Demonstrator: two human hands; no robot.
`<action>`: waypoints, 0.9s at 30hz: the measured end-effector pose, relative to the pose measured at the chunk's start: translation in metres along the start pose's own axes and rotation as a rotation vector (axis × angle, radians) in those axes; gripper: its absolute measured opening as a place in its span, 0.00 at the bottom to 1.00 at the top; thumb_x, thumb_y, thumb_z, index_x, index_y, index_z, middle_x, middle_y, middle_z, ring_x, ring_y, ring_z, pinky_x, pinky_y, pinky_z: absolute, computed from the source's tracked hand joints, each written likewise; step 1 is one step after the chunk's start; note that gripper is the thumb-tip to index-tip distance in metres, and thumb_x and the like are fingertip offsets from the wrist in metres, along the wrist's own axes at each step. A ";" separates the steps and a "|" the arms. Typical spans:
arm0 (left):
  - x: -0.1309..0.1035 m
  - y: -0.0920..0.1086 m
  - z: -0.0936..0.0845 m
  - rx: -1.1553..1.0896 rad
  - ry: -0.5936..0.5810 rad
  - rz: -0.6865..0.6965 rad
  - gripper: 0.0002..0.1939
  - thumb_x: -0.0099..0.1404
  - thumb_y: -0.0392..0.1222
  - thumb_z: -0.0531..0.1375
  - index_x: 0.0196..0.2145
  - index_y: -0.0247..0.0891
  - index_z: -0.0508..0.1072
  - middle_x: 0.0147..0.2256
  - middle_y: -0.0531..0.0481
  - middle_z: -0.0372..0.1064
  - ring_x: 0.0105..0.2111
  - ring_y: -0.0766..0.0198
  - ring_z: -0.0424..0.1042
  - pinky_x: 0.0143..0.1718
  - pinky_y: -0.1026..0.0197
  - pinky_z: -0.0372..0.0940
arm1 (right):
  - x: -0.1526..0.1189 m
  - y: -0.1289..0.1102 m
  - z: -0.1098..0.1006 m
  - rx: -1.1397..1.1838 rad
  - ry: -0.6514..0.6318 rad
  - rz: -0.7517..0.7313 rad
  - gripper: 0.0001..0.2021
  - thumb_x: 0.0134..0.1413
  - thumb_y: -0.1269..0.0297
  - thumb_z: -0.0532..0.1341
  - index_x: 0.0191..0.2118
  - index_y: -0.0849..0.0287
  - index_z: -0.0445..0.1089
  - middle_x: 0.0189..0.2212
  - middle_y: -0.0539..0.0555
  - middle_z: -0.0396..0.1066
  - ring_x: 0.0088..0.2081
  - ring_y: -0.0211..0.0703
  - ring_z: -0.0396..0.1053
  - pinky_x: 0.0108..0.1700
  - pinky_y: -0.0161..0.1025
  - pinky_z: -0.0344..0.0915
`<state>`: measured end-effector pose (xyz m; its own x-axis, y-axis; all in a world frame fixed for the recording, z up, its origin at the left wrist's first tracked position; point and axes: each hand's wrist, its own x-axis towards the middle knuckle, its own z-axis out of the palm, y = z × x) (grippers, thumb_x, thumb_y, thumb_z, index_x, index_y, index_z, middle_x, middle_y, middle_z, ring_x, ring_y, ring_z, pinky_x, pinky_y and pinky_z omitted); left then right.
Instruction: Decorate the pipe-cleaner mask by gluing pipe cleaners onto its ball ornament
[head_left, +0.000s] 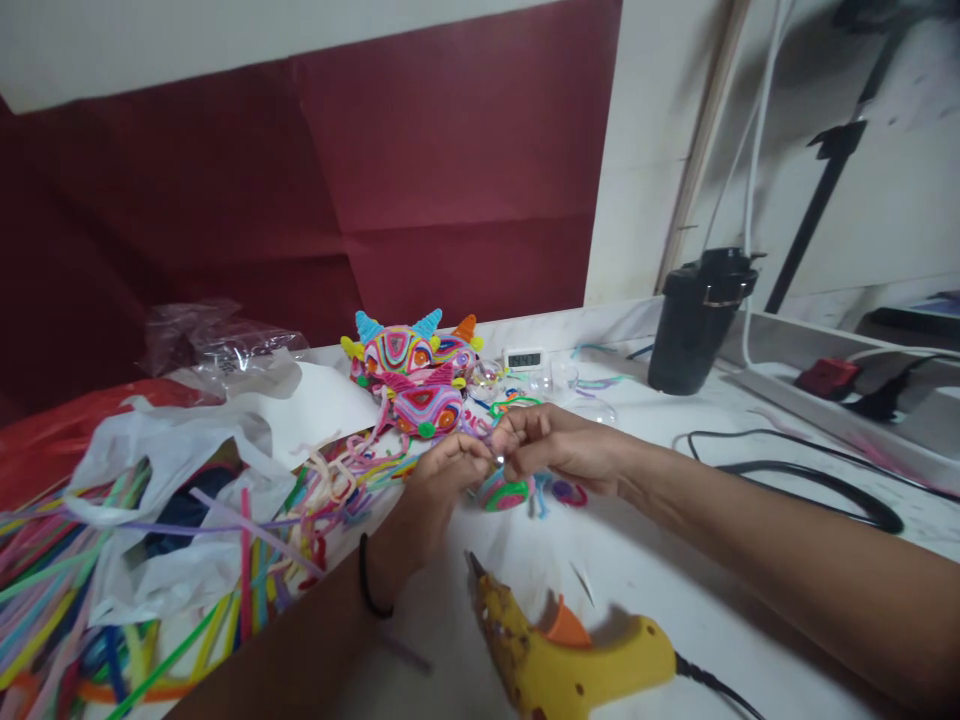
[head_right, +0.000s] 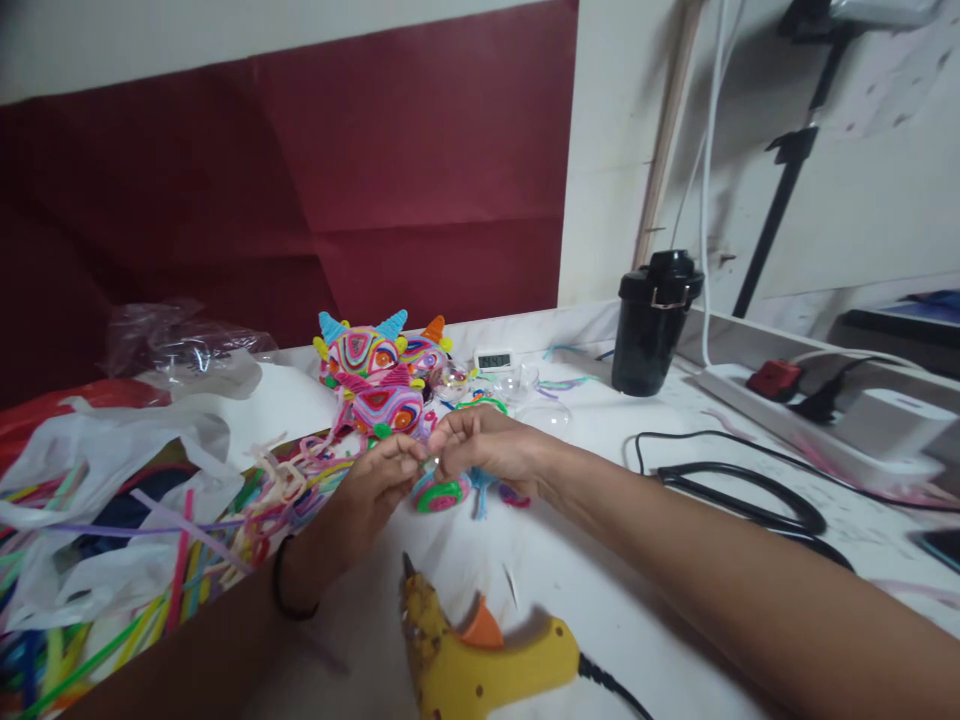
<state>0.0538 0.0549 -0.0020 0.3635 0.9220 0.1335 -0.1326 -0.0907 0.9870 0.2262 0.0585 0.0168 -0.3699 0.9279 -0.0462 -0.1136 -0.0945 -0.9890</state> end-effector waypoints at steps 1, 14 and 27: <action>0.000 -0.001 0.000 0.011 -0.016 -0.018 0.05 0.50 0.40 0.62 0.26 0.38 0.70 0.24 0.53 0.64 0.26 0.65 0.60 0.28 0.63 0.55 | -0.001 0.000 0.001 -0.016 -0.005 0.004 0.10 0.25 0.78 0.63 0.22 0.61 0.71 0.16 0.46 0.71 0.20 0.33 0.65 0.26 0.30 0.59; 0.002 -0.012 -0.001 -0.090 -0.056 -0.072 0.10 0.44 0.35 0.66 0.24 0.37 0.68 0.22 0.57 0.63 0.24 0.70 0.59 0.27 0.65 0.52 | -0.002 0.000 0.004 -0.084 -0.023 0.017 0.10 0.25 0.77 0.65 0.23 0.61 0.71 0.17 0.44 0.70 0.20 0.32 0.65 0.25 0.29 0.59; 0.002 -0.010 0.000 -0.064 0.046 -0.065 0.09 0.42 0.35 0.65 0.21 0.37 0.67 0.20 0.58 0.60 0.21 0.72 0.56 0.23 0.66 0.49 | -0.003 -0.004 0.003 -0.014 -0.032 0.027 0.11 0.24 0.78 0.64 0.24 0.61 0.73 0.19 0.45 0.68 0.22 0.31 0.63 0.27 0.30 0.62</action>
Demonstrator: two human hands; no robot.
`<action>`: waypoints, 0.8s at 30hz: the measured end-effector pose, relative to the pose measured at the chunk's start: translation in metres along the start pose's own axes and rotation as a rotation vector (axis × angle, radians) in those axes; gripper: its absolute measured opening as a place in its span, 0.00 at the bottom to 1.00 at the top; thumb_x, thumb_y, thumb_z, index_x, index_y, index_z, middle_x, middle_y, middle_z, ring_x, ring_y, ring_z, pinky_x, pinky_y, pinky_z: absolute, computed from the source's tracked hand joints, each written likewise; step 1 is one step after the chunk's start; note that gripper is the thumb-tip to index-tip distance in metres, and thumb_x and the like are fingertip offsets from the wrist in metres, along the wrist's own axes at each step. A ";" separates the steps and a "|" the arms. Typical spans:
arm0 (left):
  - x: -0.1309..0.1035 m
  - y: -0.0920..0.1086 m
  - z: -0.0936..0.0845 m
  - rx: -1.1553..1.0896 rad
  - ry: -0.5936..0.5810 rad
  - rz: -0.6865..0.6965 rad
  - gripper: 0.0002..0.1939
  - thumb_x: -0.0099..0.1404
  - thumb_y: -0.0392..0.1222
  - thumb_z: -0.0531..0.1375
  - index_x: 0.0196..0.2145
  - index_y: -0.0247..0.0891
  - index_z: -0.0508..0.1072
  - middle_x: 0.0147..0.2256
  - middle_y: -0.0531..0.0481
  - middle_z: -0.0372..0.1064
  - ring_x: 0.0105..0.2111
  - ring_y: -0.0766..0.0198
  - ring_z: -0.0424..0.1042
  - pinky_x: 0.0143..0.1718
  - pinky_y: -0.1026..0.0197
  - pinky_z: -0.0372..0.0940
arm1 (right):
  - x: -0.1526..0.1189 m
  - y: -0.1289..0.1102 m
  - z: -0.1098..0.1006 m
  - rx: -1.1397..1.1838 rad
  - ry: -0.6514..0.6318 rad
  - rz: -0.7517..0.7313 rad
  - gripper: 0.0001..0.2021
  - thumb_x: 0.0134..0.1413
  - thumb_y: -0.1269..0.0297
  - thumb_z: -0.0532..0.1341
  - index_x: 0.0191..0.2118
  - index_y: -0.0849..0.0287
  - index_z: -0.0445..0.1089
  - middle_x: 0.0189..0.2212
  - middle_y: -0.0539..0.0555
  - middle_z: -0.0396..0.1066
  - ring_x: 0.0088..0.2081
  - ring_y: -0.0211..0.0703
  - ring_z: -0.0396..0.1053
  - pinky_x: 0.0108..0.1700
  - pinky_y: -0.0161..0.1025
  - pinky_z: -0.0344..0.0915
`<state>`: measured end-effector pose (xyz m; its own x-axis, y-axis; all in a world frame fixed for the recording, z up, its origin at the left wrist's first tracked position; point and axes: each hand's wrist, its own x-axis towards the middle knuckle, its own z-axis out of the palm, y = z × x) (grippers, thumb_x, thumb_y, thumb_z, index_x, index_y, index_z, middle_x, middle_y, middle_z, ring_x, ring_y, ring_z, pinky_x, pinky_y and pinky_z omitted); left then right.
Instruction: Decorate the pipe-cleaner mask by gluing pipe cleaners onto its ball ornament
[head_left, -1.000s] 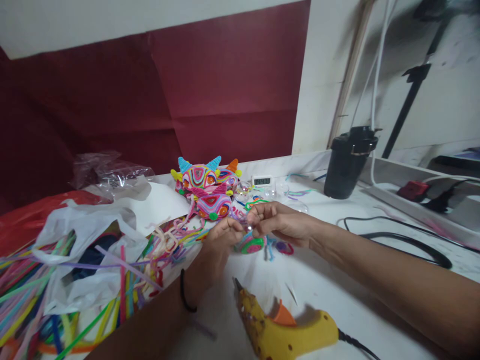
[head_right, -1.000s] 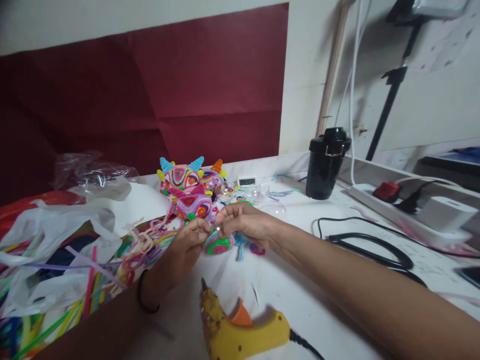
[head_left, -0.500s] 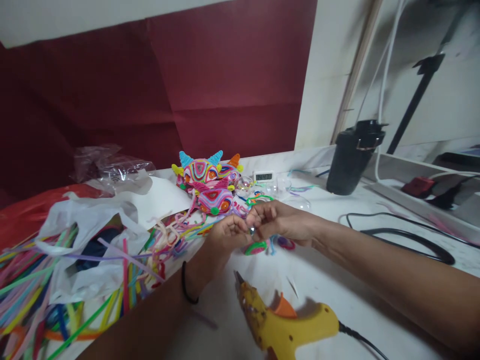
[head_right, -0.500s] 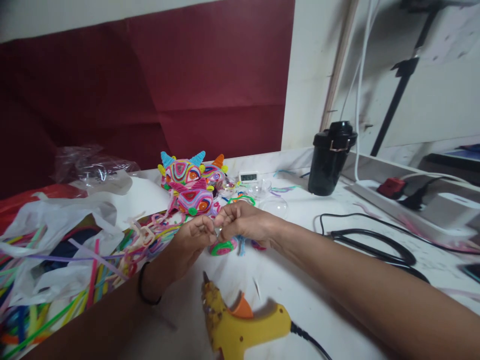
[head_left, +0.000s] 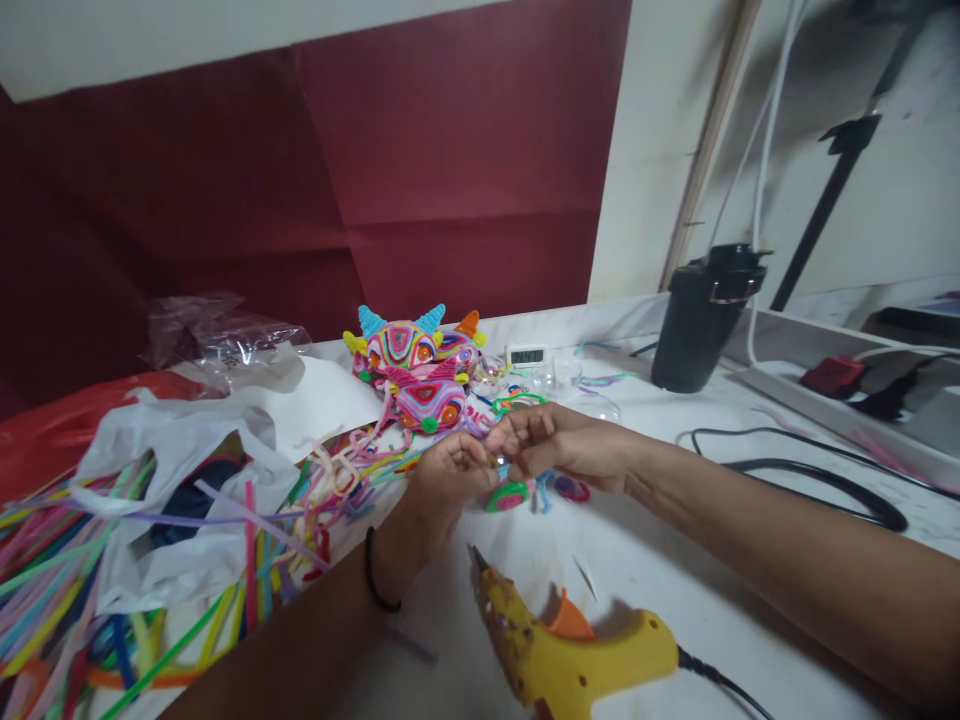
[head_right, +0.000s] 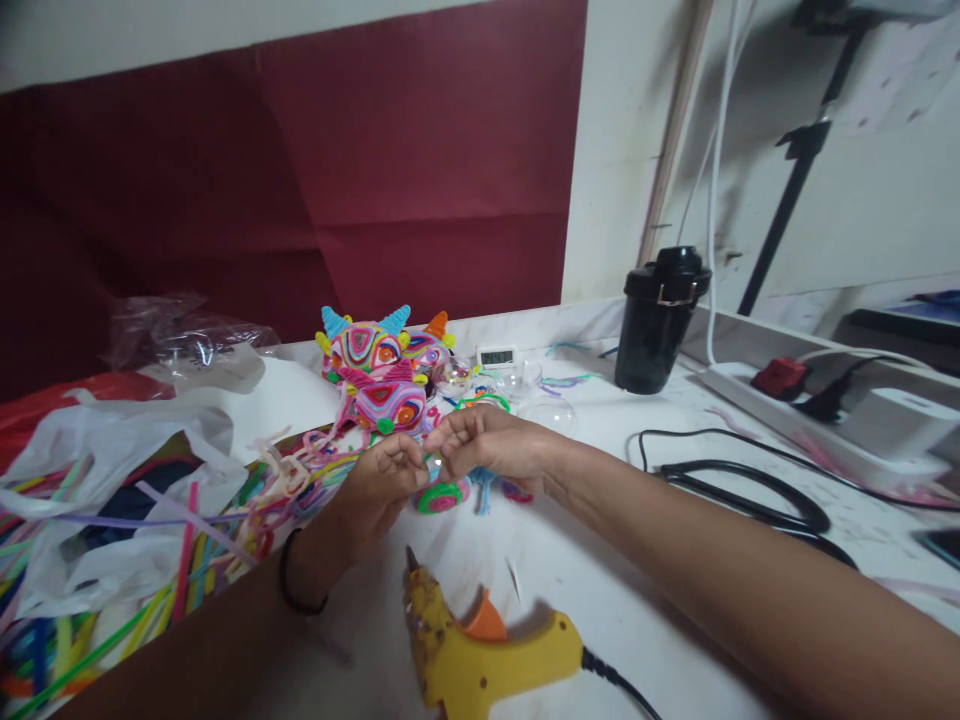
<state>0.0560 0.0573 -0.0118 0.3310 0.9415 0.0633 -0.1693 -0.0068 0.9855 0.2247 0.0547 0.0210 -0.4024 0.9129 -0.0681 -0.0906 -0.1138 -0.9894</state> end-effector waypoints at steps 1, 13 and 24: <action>0.001 -0.001 0.000 -0.010 -0.001 0.002 0.10 0.42 0.35 0.65 0.21 0.37 0.67 0.20 0.58 0.60 0.21 0.71 0.56 0.23 0.66 0.49 | 0.000 0.000 0.000 0.010 0.001 0.004 0.11 0.24 0.78 0.64 0.23 0.61 0.73 0.19 0.45 0.68 0.22 0.31 0.63 0.27 0.30 0.61; 0.004 -0.005 -0.002 -0.064 0.011 0.005 0.10 0.40 0.34 0.65 0.21 0.37 0.66 0.20 0.56 0.62 0.21 0.70 0.57 0.23 0.65 0.51 | 0.005 0.004 -0.003 0.040 0.002 0.002 0.11 0.25 0.78 0.64 0.24 0.60 0.72 0.18 0.45 0.69 0.22 0.32 0.64 0.26 0.29 0.60; -0.001 0.005 0.002 0.010 -0.022 0.029 0.05 0.45 0.36 0.61 0.19 0.38 0.65 0.20 0.56 0.59 0.21 0.69 0.54 0.23 0.64 0.49 | 0.002 0.001 -0.003 -0.020 -0.003 0.000 0.12 0.25 0.77 0.64 0.25 0.61 0.74 0.17 0.45 0.69 0.20 0.33 0.63 0.25 0.31 0.59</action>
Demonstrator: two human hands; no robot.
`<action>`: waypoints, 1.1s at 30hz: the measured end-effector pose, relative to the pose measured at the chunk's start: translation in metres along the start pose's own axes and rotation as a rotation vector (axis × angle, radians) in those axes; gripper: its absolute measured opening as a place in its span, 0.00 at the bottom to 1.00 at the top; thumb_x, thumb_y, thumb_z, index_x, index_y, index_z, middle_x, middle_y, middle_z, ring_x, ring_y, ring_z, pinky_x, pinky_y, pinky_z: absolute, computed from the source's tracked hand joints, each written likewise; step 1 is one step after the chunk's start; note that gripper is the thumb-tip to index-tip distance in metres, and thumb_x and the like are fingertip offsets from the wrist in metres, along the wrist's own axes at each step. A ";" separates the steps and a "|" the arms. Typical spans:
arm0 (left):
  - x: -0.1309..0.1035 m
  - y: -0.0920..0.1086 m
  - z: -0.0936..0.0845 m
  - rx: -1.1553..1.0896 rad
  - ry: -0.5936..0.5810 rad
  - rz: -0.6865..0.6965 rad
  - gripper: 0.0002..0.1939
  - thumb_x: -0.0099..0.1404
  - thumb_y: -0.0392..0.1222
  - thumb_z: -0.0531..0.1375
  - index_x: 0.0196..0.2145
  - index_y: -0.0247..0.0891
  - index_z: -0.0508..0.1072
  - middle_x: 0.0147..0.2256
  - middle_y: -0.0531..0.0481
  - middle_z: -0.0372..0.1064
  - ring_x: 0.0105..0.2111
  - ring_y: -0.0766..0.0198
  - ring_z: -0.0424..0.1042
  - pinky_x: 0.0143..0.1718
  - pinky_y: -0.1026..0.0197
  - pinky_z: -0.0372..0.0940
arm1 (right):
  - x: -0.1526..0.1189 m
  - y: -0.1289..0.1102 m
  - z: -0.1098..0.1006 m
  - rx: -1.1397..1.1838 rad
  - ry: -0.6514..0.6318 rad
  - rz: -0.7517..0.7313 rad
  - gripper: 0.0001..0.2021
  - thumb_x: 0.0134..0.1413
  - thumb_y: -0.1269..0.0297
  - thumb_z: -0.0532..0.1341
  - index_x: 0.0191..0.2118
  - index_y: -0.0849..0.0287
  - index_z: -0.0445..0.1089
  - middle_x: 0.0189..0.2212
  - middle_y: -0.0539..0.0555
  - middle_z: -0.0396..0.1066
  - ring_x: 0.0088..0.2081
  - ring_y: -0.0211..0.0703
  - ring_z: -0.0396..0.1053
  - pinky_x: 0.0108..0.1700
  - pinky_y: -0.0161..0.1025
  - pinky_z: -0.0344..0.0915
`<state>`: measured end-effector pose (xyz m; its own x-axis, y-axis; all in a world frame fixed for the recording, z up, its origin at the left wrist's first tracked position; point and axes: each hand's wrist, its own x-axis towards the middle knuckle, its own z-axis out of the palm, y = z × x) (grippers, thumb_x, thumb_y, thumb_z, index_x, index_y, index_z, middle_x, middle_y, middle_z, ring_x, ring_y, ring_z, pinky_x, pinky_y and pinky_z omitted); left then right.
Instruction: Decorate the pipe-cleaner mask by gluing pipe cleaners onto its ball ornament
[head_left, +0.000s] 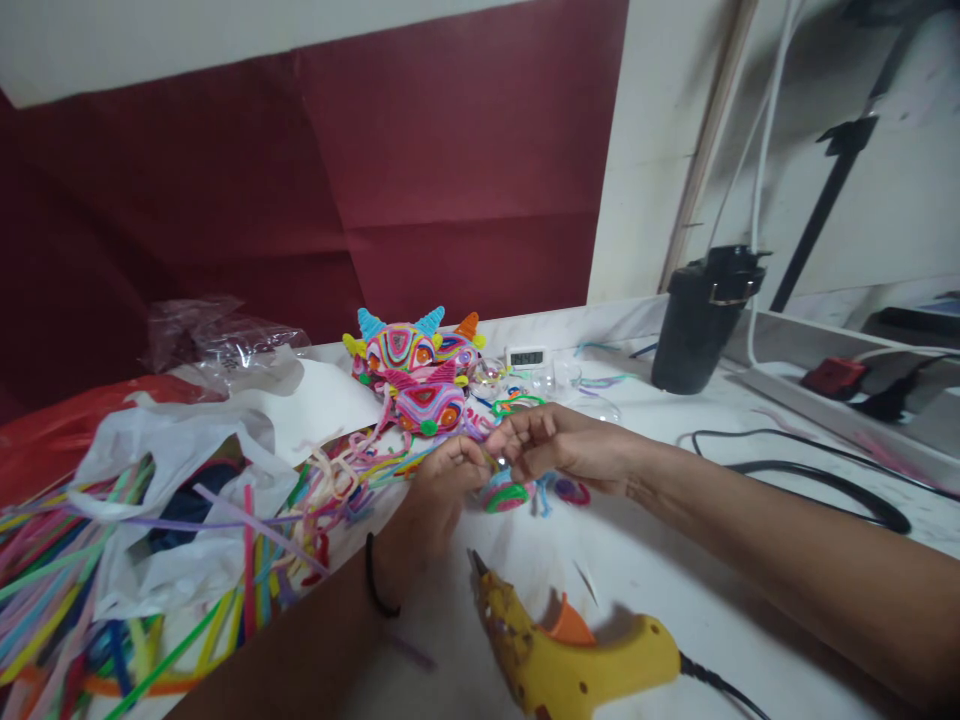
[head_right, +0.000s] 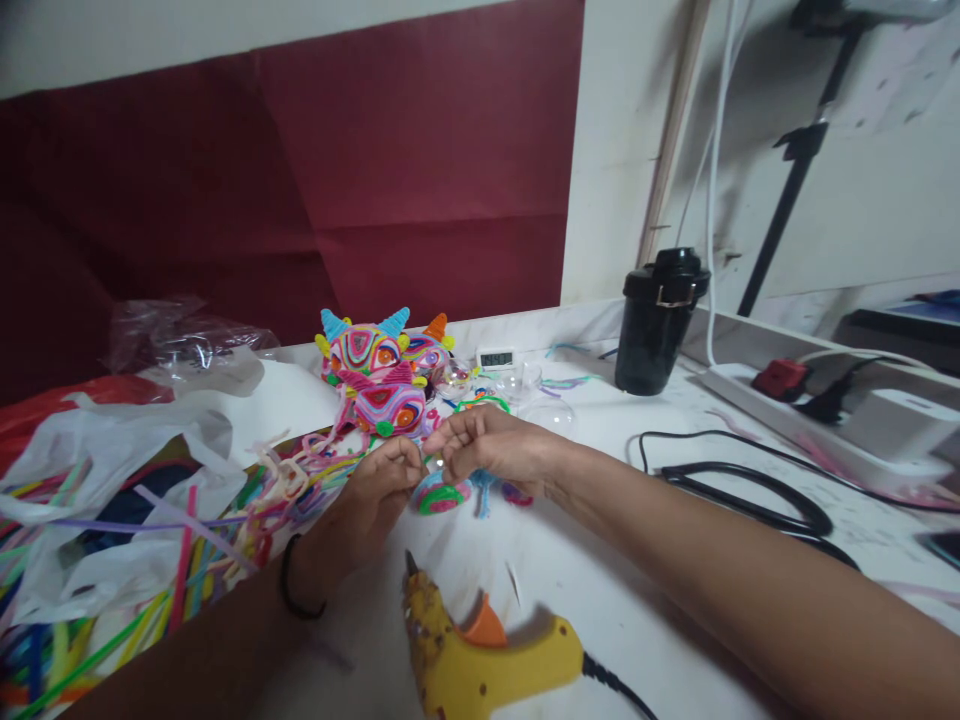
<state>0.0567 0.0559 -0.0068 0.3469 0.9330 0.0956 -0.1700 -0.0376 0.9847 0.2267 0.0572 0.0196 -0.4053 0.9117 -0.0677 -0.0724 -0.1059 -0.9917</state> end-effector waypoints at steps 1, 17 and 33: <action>0.000 0.001 0.000 0.036 0.004 0.008 0.06 0.45 0.37 0.61 0.19 0.38 0.65 0.20 0.56 0.59 0.22 0.69 0.54 0.24 0.64 0.49 | 0.000 -0.001 0.000 -0.019 -0.003 -0.006 0.12 0.25 0.77 0.64 0.26 0.61 0.74 0.17 0.45 0.69 0.20 0.33 0.63 0.25 0.31 0.59; 0.002 0.002 -0.003 0.221 -0.072 -0.053 0.08 0.44 0.40 0.65 0.22 0.36 0.69 0.21 0.55 0.64 0.22 0.69 0.59 0.26 0.63 0.53 | -0.006 -0.001 0.003 -0.215 -0.006 -0.100 0.22 0.28 0.77 0.62 0.37 0.59 0.65 0.19 0.41 0.67 0.21 0.34 0.63 0.23 0.31 0.57; 0.000 0.001 -0.003 0.083 0.016 -0.033 0.07 0.41 0.36 0.62 0.19 0.37 0.65 0.18 0.59 0.58 0.20 0.72 0.52 0.23 0.65 0.48 | -0.003 -0.004 -0.005 -0.089 -0.040 -0.085 0.21 0.30 0.75 0.64 0.38 0.59 0.64 0.28 0.48 0.70 0.28 0.37 0.67 0.34 0.36 0.63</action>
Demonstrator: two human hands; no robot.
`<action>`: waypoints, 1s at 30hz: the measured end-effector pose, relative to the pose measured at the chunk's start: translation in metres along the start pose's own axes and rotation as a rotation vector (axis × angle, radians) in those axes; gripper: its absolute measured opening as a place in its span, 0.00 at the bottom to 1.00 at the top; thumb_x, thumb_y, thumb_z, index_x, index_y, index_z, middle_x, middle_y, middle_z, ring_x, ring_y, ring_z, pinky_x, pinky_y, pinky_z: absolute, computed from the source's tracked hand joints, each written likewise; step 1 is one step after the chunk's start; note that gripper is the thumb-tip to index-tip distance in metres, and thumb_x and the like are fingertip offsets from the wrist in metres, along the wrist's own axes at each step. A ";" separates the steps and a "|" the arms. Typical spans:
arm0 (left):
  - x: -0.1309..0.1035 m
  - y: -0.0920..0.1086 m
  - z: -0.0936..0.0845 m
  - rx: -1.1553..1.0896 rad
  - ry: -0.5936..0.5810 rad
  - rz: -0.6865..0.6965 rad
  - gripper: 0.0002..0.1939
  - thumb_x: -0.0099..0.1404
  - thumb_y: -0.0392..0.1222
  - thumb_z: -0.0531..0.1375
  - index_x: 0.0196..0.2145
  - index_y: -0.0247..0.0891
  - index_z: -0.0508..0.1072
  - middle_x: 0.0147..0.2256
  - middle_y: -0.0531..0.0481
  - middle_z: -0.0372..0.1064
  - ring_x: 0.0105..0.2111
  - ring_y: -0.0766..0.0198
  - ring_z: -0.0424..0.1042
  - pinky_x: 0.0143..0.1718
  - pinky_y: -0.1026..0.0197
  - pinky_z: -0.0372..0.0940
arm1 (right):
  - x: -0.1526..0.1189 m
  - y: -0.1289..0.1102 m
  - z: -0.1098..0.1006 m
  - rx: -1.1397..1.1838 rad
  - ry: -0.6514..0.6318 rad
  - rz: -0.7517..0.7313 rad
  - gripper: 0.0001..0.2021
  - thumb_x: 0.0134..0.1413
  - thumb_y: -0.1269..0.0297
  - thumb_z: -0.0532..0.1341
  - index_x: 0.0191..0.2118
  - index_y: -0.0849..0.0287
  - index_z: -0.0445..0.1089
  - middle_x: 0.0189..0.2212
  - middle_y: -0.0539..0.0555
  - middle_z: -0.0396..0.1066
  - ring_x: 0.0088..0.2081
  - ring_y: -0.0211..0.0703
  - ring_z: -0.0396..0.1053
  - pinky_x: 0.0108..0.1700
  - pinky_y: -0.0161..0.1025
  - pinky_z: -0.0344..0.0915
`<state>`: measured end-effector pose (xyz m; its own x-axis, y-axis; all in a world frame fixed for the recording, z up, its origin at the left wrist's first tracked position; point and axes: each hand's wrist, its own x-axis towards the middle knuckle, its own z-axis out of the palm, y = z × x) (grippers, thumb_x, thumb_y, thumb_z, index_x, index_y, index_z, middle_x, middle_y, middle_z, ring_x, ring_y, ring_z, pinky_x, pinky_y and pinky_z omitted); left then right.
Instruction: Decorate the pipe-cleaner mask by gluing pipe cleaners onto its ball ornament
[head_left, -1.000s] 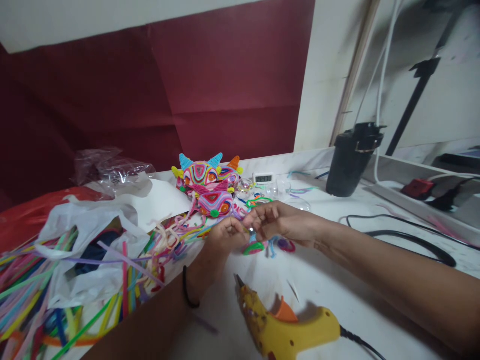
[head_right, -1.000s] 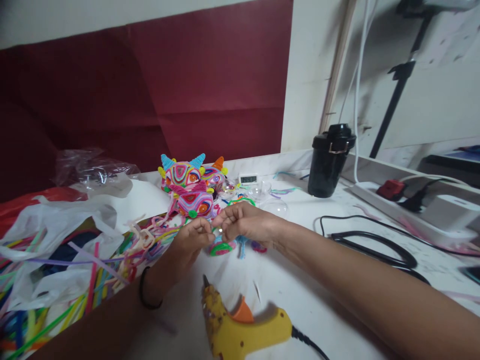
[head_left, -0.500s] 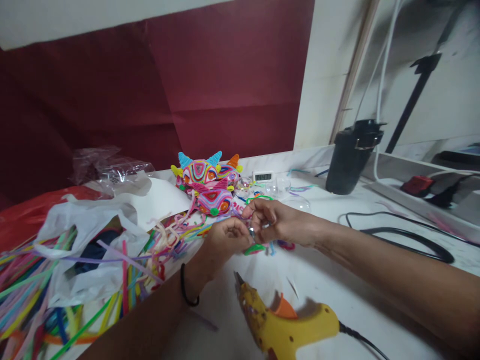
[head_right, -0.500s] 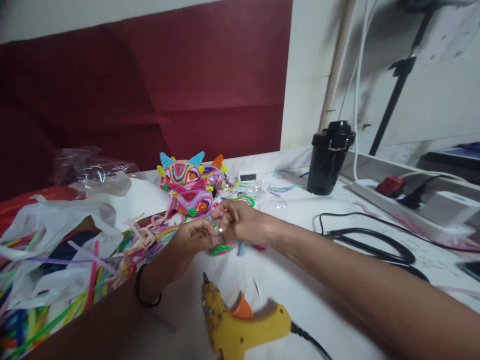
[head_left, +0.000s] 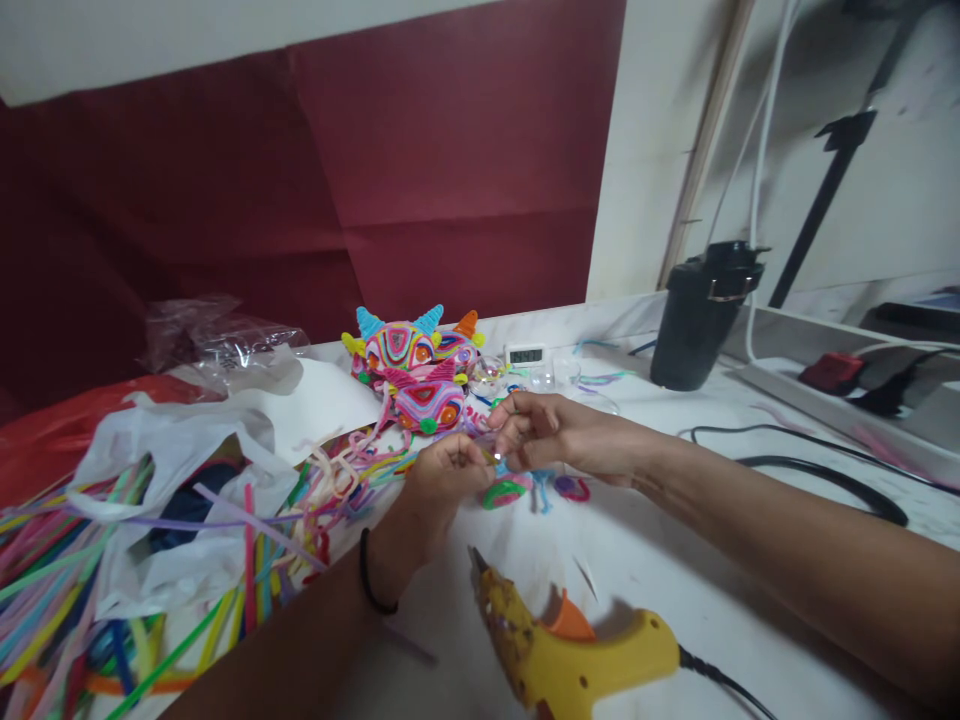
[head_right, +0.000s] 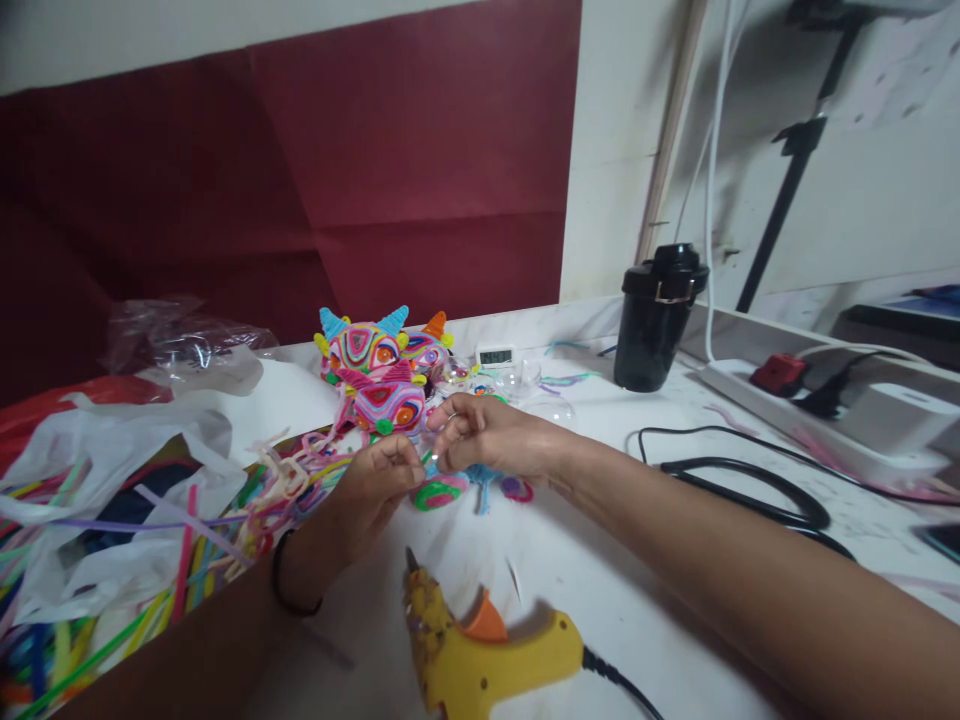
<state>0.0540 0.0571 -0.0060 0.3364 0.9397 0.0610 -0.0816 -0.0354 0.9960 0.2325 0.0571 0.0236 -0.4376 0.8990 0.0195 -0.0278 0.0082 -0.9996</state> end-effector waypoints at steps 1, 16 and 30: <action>0.000 0.000 0.000 0.000 0.009 -0.002 0.07 0.41 0.36 0.62 0.18 0.37 0.65 0.17 0.59 0.57 0.19 0.72 0.51 0.22 0.65 0.47 | 0.000 -0.001 -0.001 -0.015 0.003 -0.018 0.21 0.31 0.75 0.65 0.38 0.59 0.64 0.29 0.48 0.70 0.30 0.37 0.68 0.35 0.36 0.63; 0.001 0.002 0.001 0.002 0.095 -0.041 0.06 0.43 0.35 0.62 0.19 0.37 0.65 0.16 0.60 0.57 0.17 0.73 0.52 0.20 0.67 0.48 | -0.010 -0.012 -0.007 -0.969 0.061 -0.576 0.03 0.51 0.73 0.63 0.34 0.60 0.73 0.31 0.54 0.71 0.34 0.43 0.68 0.37 0.38 0.63; -0.001 0.002 0.001 0.001 0.081 -0.020 0.07 0.44 0.36 0.62 0.20 0.38 0.65 0.17 0.59 0.58 0.17 0.73 0.51 0.19 0.66 0.45 | -0.014 -0.014 0.004 -1.003 0.128 -0.450 0.09 0.44 0.80 0.58 0.23 0.62 0.72 0.20 0.48 0.69 0.24 0.37 0.65 0.28 0.32 0.57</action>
<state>0.0547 0.0561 -0.0037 0.2614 0.9646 0.0358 -0.0744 -0.0168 0.9971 0.2351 0.0428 0.0377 -0.4727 0.7628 0.4413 0.6050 0.6450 -0.4669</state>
